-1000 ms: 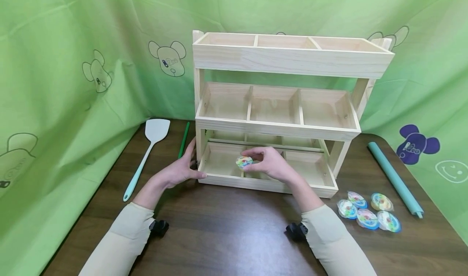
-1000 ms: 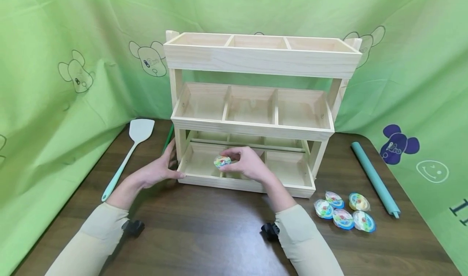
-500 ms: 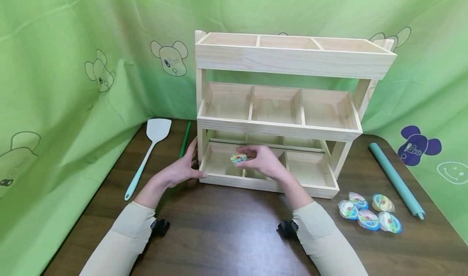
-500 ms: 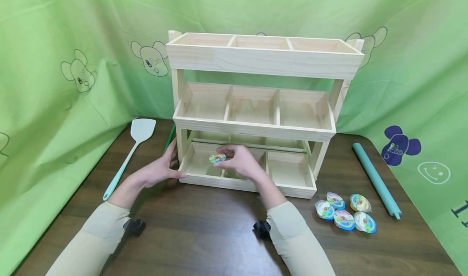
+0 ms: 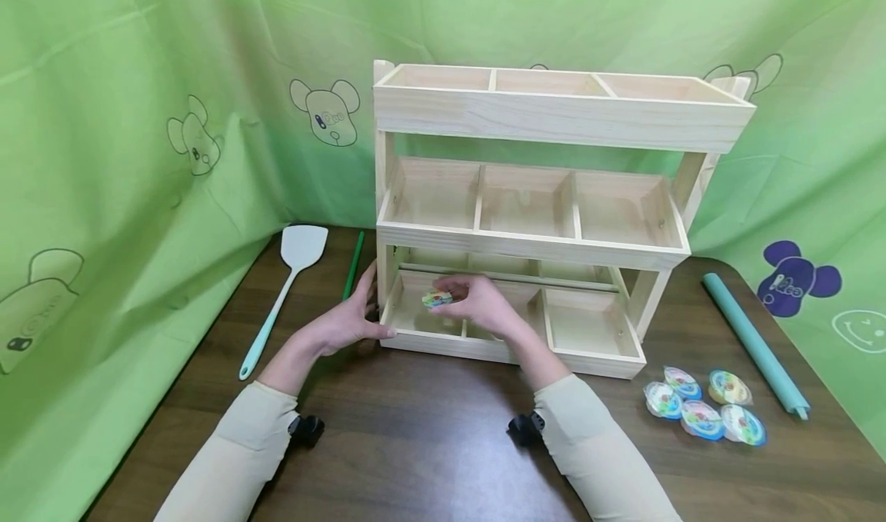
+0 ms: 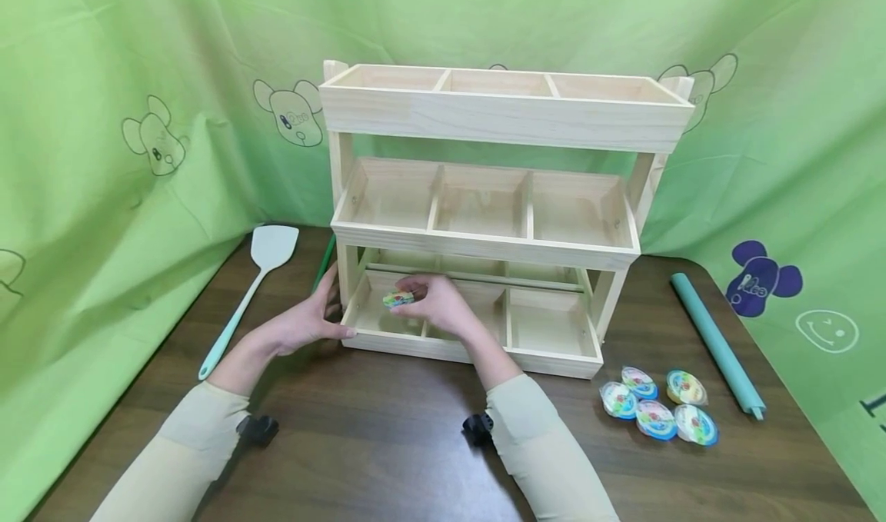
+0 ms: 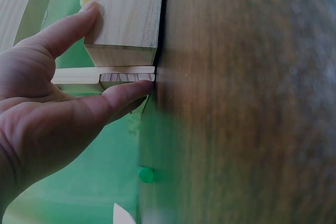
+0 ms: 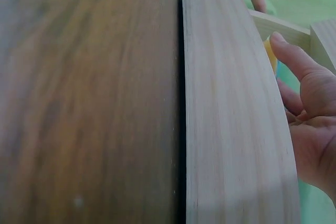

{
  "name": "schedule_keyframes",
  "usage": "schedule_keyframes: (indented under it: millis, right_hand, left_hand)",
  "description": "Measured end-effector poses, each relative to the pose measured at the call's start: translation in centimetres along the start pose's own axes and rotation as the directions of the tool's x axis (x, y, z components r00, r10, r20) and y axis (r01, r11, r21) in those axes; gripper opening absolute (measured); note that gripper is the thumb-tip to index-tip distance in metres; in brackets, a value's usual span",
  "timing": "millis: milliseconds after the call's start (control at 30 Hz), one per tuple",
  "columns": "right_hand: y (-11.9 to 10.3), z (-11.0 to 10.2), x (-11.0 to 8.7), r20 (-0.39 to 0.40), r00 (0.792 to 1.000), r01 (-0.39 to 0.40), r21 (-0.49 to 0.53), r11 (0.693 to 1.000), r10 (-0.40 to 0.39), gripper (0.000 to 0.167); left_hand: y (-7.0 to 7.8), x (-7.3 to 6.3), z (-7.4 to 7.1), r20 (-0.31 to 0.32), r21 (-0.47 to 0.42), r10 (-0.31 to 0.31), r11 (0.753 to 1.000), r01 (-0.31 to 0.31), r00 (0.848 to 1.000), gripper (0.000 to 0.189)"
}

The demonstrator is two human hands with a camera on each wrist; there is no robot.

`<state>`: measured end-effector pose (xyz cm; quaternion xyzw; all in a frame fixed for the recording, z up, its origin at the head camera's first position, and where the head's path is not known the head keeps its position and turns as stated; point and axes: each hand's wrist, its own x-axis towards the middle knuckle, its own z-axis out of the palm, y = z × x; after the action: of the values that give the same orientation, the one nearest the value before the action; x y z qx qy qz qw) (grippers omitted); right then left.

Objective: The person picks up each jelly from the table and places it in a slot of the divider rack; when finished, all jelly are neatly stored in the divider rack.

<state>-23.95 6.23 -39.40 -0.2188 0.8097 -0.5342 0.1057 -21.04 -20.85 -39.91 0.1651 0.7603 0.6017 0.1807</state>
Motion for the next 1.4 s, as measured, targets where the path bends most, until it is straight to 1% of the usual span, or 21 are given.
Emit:
schedule_keyframes:
  millis: [100,267,467,600,733,933,1133,1300,1400]
  right_hand:
    - [-0.1,0.3,0.4,-0.003,1.0,-0.002,-0.023,1.0,0.002,0.05]
    - [-0.3,0.8,0.9,0.012,1.0,-0.013,-0.047,0.999,0.013,0.046]
    - [-0.6,1.2,1.6,0.002,0.999,-0.046,-0.052,0.998,0.046,0.049]
    - [-0.5,1.5,2.2,-0.009,0.999,-0.052,-0.075,0.996,0.051,0.05]
    - [-0.5,1.9,2.7,-0.034,0.998,-0.058,-0.131,0.99,0.054,0.048]
    - [-1.0,2.6,3.1,-0.09,0.993,-0.094,-0.19,0.977,0.078,0.044]
    - [-1.3,3.5,3.5,-0.107,0.989,-0.128,-0.224,0.966,0.106,0.047]
    - [-1.3,4.1,3.9,-0.11,0.985,-0.157,-0.225,0.962,0.135,0.047]
    - [-1.5,4.4,4.1,-0.126,0.982,-0.167,-0.226,0.96,0.141,0.047]
  left_hand:
    - [0.0,0.1,0.0,0.003,-0.004,0.009,1.0,-0.009,1.0,0.129]
    - [-0.1,0.1,0.1,0.008,-0.014,0.023,1.0,-0.023,1.0,0.129]
    - [-0.1,0.1,0.0,0.01,-0.005,0.017,1.0,-0.017,1.0,0.129]
    - [-0.1,0.2,0.0,0.007,0.002,0.008,1.0,-0.008,1.0,0.129]
    - [-0.1,0.2,0.1,0.013,-0.002,0.009,1.0,-0.009,1.0,0.128]
    - [-0.1,0.3,0.1,0.016,-0.012,0.006,1.0,-0.006,1.0,0.129]
    - [-0.1,0.2,0.0,0.014,-0.009,0.005,1.0,-0.005,1.0,0.129]
    - [-0.2,0.1,-0.1,0.014,-0.004,0.007,1.0,-0.006,1.0,0.129]
    - [-0.2,0.1,-0.1,0.013,-0.001,0.008,1.0,-0.008,1.0,0.128]
